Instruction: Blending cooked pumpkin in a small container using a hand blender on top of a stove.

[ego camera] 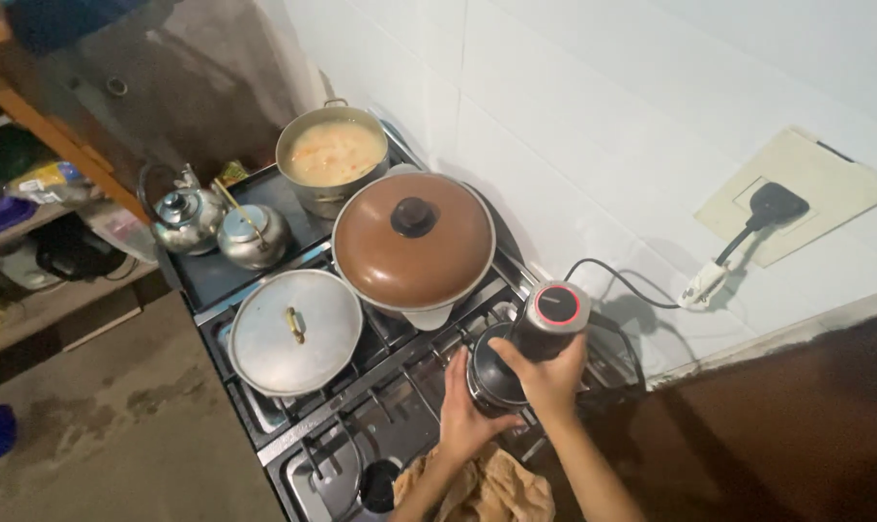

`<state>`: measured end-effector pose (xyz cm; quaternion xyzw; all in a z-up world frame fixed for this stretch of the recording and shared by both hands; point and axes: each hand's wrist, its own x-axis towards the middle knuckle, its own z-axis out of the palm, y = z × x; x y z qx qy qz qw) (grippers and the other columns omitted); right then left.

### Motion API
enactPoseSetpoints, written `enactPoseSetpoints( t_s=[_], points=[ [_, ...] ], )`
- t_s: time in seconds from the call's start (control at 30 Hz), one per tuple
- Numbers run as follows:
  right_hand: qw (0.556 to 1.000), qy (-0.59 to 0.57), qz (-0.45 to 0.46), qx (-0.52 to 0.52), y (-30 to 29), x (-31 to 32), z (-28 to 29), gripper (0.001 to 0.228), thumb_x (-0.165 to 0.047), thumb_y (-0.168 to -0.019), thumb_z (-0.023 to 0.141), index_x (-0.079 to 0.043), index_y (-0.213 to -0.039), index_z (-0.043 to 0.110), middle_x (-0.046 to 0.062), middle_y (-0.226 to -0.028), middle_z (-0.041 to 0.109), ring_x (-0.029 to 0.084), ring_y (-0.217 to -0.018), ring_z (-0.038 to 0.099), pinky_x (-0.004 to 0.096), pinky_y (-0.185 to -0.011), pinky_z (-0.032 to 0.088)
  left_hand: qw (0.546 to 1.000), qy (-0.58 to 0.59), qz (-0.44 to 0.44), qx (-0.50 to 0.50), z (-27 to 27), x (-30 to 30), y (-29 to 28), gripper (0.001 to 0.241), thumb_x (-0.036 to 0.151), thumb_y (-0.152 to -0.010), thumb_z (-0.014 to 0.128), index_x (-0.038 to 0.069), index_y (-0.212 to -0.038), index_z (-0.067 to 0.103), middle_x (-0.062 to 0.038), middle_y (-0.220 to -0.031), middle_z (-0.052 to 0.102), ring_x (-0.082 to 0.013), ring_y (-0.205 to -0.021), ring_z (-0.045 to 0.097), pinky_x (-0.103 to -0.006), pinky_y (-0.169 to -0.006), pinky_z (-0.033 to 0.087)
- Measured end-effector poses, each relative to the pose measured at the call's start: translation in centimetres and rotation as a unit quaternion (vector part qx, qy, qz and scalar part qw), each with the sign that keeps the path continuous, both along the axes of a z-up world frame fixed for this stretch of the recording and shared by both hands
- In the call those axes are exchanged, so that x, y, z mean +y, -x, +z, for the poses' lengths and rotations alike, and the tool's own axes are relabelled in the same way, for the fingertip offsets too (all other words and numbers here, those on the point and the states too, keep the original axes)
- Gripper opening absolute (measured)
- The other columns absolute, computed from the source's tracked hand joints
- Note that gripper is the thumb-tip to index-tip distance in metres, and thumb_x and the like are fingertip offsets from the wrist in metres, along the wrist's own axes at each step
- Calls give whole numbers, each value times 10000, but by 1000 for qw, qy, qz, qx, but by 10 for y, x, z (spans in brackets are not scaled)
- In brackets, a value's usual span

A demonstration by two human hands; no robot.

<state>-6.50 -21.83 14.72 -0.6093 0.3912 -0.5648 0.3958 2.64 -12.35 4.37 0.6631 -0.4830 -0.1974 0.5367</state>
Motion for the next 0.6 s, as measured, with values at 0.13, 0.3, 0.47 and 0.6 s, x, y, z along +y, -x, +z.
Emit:
enactPoseSetpoints(
  t_s=[0.13, 0.3, 0.47, 0.6],
  points=[
    [999, -4, 16, -51, -8, -5, 2, 582, -138, -655, 933, -18, -1140, 635, 37, -1061, 700, 136, -940, 663, 308, -882, 542, 998, 43, -16, 42, 7, -25, -3, 1486, 348, -341, 1040, -1, -1527, 217, -266, -1452, 486, -409, -1335, 510, -441, -1103, 425],
    [997, -14, 41, -56, -3, -13, -17, 426, -91, -696, 897, -14, -1052, 674, 42, -987, 726, 137, -889, 684, 312, -857, 559, 996, -15, -26, 88, -1, -30, -2, 1421, 377, -403, 1039, 27, -1537, 259, -194, -1425, 578, -343, -1300, 605, -401, -1085, 477],
    [995, 26, 84, -52, 2, -18, -6, 388, -53, -718, 858, -24, -1036, 636, 42, -968, 705, 133, -893, 670, 309, -854, 550, 994, -32, -4, 105, 8, -30, 1, 1317, 364, -443, 1026, 49, -1512, 325, -170, -1382, 631, -318, -1256, 657, -387, -1057, 521],
    [993, 26, 113, -20, 10, -21, -12, 396, -46, -718, 851, -32, -1049, 635, 41, -983, 707, 137, -909, 664, 317, -857, 546, 994, -20, -3, 110, 8, -29, 4, 1309, 338, -457, 1019, 46, -1522, 316, -180, -1393, 617, -329, -1263, 652, -395, -1053, 528]
  ],
)
